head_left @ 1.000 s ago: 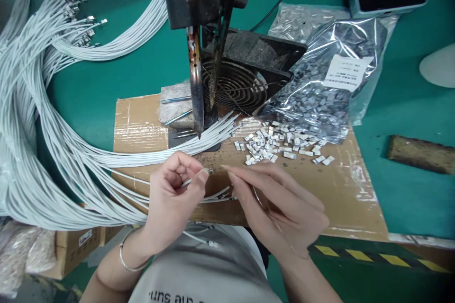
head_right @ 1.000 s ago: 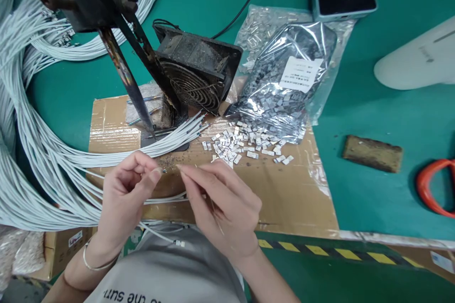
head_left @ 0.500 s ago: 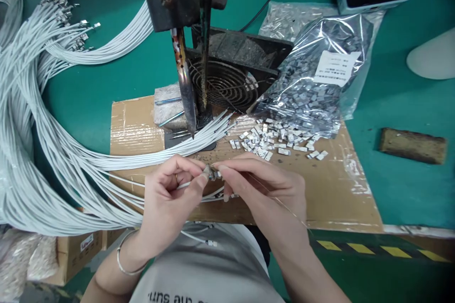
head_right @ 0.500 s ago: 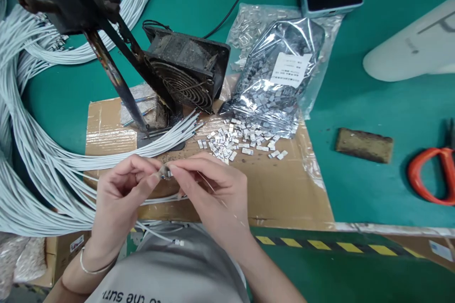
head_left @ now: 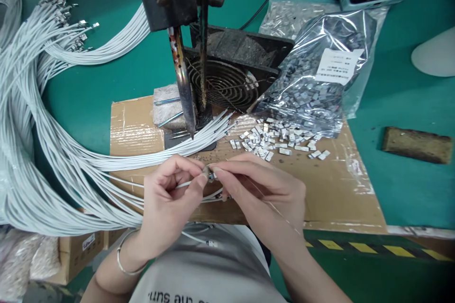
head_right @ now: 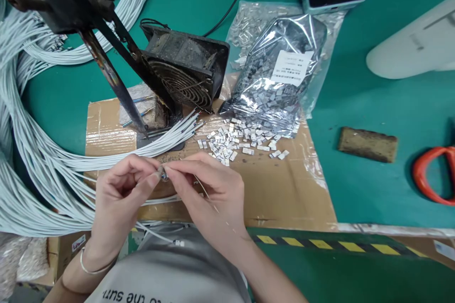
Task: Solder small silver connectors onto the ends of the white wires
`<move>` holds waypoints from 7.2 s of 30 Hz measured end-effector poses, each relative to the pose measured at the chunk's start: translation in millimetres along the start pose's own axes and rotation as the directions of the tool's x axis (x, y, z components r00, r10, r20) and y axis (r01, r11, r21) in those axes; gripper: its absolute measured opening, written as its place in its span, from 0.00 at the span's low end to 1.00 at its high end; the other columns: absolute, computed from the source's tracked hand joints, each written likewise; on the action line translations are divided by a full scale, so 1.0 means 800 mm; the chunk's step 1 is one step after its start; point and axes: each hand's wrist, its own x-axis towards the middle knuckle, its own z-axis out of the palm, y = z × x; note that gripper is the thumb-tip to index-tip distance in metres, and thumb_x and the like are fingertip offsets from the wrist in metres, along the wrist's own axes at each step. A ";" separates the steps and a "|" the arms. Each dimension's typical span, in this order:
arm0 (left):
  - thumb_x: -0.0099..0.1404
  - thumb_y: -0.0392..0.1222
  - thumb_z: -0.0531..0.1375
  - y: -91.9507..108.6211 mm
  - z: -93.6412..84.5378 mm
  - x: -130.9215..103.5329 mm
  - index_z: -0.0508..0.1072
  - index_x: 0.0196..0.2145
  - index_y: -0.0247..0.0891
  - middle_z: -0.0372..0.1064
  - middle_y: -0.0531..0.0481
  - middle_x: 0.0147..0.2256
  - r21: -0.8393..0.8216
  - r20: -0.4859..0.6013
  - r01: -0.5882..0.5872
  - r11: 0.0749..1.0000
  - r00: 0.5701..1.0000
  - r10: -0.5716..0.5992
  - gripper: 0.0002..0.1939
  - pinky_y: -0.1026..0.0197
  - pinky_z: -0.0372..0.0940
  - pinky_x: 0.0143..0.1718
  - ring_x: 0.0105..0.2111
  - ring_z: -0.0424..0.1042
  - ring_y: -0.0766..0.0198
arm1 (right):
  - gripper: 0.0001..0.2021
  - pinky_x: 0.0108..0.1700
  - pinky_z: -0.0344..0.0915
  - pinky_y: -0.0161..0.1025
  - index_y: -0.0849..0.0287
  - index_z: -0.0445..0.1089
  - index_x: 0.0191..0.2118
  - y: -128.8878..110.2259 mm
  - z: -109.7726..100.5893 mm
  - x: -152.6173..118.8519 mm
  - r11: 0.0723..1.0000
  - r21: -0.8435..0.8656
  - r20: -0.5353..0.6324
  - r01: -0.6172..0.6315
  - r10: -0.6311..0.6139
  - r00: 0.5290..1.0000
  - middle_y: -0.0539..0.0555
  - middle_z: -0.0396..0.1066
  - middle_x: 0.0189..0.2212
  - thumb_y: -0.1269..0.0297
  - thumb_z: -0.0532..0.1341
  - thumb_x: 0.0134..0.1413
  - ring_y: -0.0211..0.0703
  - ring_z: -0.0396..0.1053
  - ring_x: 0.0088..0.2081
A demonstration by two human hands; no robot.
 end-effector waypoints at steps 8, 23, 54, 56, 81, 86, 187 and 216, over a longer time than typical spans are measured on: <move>0.59 0.25 0.70 -0.001 0.005 0.004 0.81 0.28 0.36 0.83 0.51 0.33 0.016 -0.022 -0.032 0.999 0.999 0.032 0.09 0.76 0.69 0.28 0.26 0.76 0.73 | 0.15 0.34 0.65 0.37 0.51 0.82 0.57 0.012 -0.009 -0.010 0.962 -0.236 -0.001 0.135 -0.139 0.990 0.49 0.67 0.32 0.65 0.58 0.78 0.38 0.66 0.33; 0.60 0.29 0.72 0.002 0.002 0.028 0.79 0.27 0.37 0.81 0.51 0.31 0.039 -0.146 -0.073 0.997 0.986 0.078 0.08 0.74 0.64 0.24 0.25 0.70 0.73 | 0.11 0.43 0.68 0.38 0.54 0.64 0.34 -0.002 -0.007 0.010 0.940 -0.308 0.050 0.145 -0.136 0.989 0.49 0.70 0.37 0.72 0.60 0.72 0.38 0.71 0.40; 0.59 0.28 0.71 0.015 0.011 0.046 0.79 0.26 0.37 0.80 0.51 0.31 0.026 -0.222 -0.139 0.990 0.965 0.141 0.08 0.73 0.59 0.20 0.21 0.63 0.75 | 0.11 0.52 0.80 0.36 0.52 0.71 0.33 -0.016 0.023 0.021 0.990 -0.139 -0.136 0.013 -0.032 0.990 0.50 0.86 0.48 0.74 0.68 0.66 0.42 0.85 0.49; 0.59 0.28 0.71 0.014 0.010 0.046 0.79 0.26 0.37 0.80 0.51 0.32 0.021 -0.221 -0.140 0.990 0.965 0.141 0.08 0.73 0.58 0.20 0.21 0.63 0.75 | 0.11 0.51 0.80 0.38 0.53 0.71 0.32 -0.016 0.023 0.020 0.987 -0.160 -0.138 0.011 -0.034 0.990 0.51 0.86 0.48 0.72 0.68 0.66 0.43 0.85 0.48; 0.60 0.30 0.72 0.014 0.009 0.044 0.78 0.27 0.37 0.80 0.50 0.33 0.042 -0.220 -0.129 0.991 0.966 0.135 0.08 0.69 0.54 0.20 0.21 0.59 0.74 | 0.11 0.53 0.82 0.44 0.53 0.72 0.33 -0.016 0.024 0.022 0.992 -0.120 -0.134 0.028 -0.044 0.990 0.52 0.86 0.47 0.75 0.68 0.65 0.46 0.85 0.48; 0.59 0.31 0.72 0.014 0.008 0.046 0.79 0.26 0.37 0.80 0.49 0.32 0.050 -0.221 -0.137 0.989 0.964 0.144 0.08 0.69 0.56 0.20 0.21 0.61 0.73 | 0.11 0.54 0.82 0.45 0.52 0.73 0.33 -0.017 0.025 0.023 0.991 -0.125 -0.128 0.047 -0.063 0.990 0.52 0.87 0.47 0.75 0.68 0.65 0.47 0.86 0.48; 0.59 0.30 0.72 0.010 0.003 0.043 0.79 0.27 0.38 0.80 0.50 0.33 0.070 -0.197 -0.135 0.988 0.969 0.146 0.08 0.69 0.55 0.20 0.21 0.59 0.73 | 0.10 0.52 0.80 0.42 0.52 0.74 0.33 -0.016 0.026 0.023 0.993 -0.113 -0.143 0.023 -0.039 0.989 0.51 0.86 0.44 0.73 0.68 0.65 0.45 0.85 0.48; 0.60 0.32 0.72 0.009 0.005 0.044 0.79 0.27 0.38 0.81 0.49 0.32 0.108 -0.207 -0.154 0.982 0.963 0.174 0.08 0.68 0.54 0.19 0.20 0.58 0.73 | 0.10 0.51 0.79 0.42 0.51 0.75 0.33 -0.015 0.028 0.023 0.992 -0.120 -0.156 0.031 -0.050 0.987 0.50 0.87 0.43 0.73 0.69 0.64 0.45 0.85 0.47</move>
